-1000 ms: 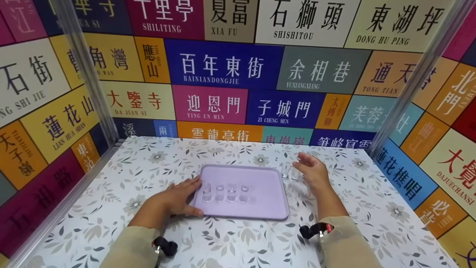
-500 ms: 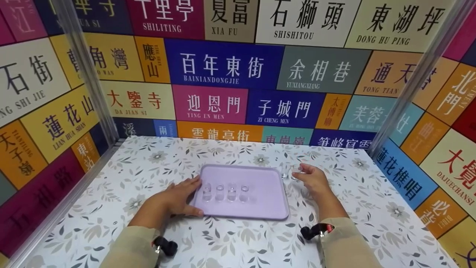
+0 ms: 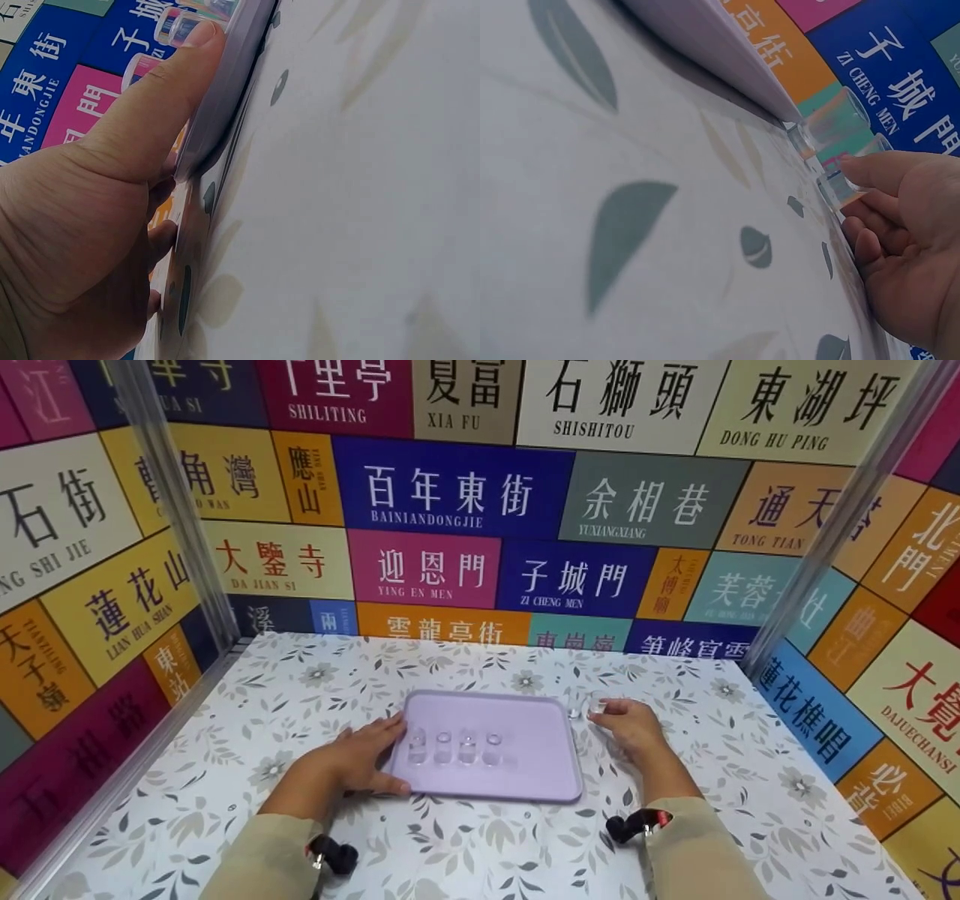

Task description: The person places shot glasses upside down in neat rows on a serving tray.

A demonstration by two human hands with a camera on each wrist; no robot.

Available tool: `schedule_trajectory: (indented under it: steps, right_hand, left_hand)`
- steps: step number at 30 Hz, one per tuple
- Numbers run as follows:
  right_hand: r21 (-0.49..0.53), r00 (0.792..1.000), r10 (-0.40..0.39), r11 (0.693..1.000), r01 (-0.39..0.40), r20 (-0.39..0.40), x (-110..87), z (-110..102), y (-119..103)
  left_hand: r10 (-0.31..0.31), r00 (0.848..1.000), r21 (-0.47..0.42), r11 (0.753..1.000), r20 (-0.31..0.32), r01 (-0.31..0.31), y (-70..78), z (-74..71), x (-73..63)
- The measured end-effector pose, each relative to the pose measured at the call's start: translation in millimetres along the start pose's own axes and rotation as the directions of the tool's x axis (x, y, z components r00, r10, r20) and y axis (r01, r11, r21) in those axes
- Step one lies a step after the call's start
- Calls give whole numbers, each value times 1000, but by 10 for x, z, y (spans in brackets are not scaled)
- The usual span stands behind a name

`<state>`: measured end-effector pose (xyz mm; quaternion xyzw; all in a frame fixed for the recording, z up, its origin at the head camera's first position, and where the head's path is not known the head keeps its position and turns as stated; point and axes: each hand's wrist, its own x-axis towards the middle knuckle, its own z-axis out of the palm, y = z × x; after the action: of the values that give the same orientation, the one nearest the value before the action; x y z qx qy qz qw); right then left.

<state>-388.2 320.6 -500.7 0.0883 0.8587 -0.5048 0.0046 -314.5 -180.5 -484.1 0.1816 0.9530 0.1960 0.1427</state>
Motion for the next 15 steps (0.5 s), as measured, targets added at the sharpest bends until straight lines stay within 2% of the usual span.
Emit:
schedule_trajectory:
  steps: [5, 15]
  right_hand:
    - [-29, 1000, -18, 999, 18, -11, 5, 2, 12]
    - [96, 999, 13, 995, -9, -46, -46, -26, -26]
  left_hand:
    - [-9, 1000, 3, 1000, 11, 9, -14, 0, 17]
    - [-12, 1000, -4, 1000, 6, 12, -24, 4, 11]
